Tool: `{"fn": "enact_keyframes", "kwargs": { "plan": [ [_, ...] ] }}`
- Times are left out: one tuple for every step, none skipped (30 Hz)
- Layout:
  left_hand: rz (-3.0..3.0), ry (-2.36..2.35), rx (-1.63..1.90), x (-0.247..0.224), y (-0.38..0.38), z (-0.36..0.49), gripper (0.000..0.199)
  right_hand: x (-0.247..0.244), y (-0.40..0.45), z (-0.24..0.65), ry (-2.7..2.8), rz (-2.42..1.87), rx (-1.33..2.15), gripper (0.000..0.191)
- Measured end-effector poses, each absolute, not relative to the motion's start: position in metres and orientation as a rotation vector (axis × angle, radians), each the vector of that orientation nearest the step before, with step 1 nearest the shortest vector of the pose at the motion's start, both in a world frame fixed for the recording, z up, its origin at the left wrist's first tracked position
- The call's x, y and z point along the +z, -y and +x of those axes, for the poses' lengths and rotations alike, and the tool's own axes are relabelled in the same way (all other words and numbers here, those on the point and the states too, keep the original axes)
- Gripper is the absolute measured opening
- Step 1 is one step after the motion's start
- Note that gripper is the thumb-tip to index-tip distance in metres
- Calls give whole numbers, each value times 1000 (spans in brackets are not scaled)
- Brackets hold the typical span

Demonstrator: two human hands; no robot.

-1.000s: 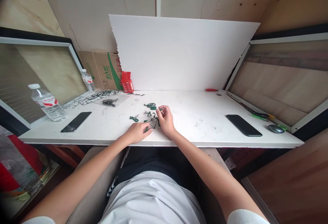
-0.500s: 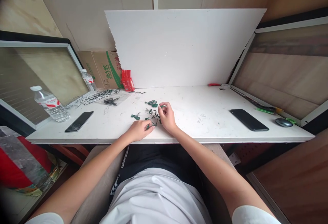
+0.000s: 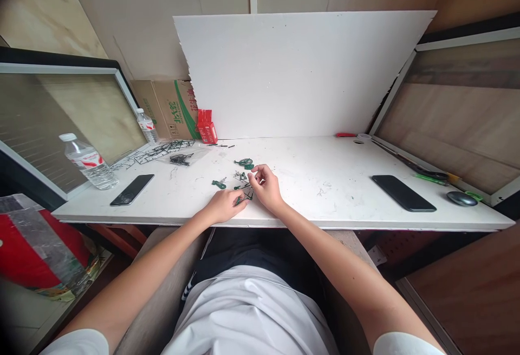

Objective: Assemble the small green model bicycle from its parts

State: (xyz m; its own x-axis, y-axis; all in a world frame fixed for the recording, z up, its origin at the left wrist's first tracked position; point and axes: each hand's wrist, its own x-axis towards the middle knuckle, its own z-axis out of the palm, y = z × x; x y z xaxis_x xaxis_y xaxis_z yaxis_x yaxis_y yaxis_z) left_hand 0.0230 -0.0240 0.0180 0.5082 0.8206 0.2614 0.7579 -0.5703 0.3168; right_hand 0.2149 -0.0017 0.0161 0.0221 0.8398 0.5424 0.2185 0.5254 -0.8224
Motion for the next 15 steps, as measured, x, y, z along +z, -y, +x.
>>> {"fn": "enact_keyframes", "kwargs": {
  "plan": [
    [2585, -1370, 576, 18, 24, 23, 25, 16, 2, 215, 1515, -950, 614, 29],
    [2584, -1376, 571, 18, 24, 23, 25, 15, 2, 215, 1518, -946, 612, 28],
    [2583, -1381, 566, 19, 25, 23, 24, 15, 2, 215, 1519, -942, 609, 27],
    [2582, -1384, 561, 19, 25, 23, 24, 15, 1, 215, 1517, -936, 607, 26],
    [2581, -1386, 558, 19, 25, 23, 24, 15, 2, 215, 1510, -928, 602, 25],
    [2580, -1387, 557, 19, 25, 23, 24, 16, 2, 215, 1500, -918, 596, 23],
    [2578, -1390, 556, 19, 25, 23, 25, 16, 2, 215, 1489, -907, 593, 21],
    [2575, -1393, 555, 19, 25, 23, 25, 17, 2, 214, 1480, -897, 591, 20],
    [2573, -1398, 554, 19, 25, 23, 25, 17, 3, 214, 1477, -887, 591, 18],
    [2571, -1401, 554, 18, 25, 23, 26, 18, 3, 214, 1480, -878, 592, 16],
    [2571, -1401, 555, 18, 24, 23, 26, 18, 3, 214, 1488, -871, 593, 15],
    [2574, -1400, 556, 18, 24, 23, 26, 19, 3, 213, 1496, -867, 591, 13],
    [2577, -1397, 557, 17, 24, 23, 26, 19, 4, 213, 1504, -867, 588, 12],
    [2580, -1395, 559, 17, 24, 23, 26, 18, 4, 213, 1509, -868, 583, 11],
    [2581, -1398, 559, 16, 23, 23, 26, 18, 3, 213, 1512, -872, 578, 10]
  ]
}}
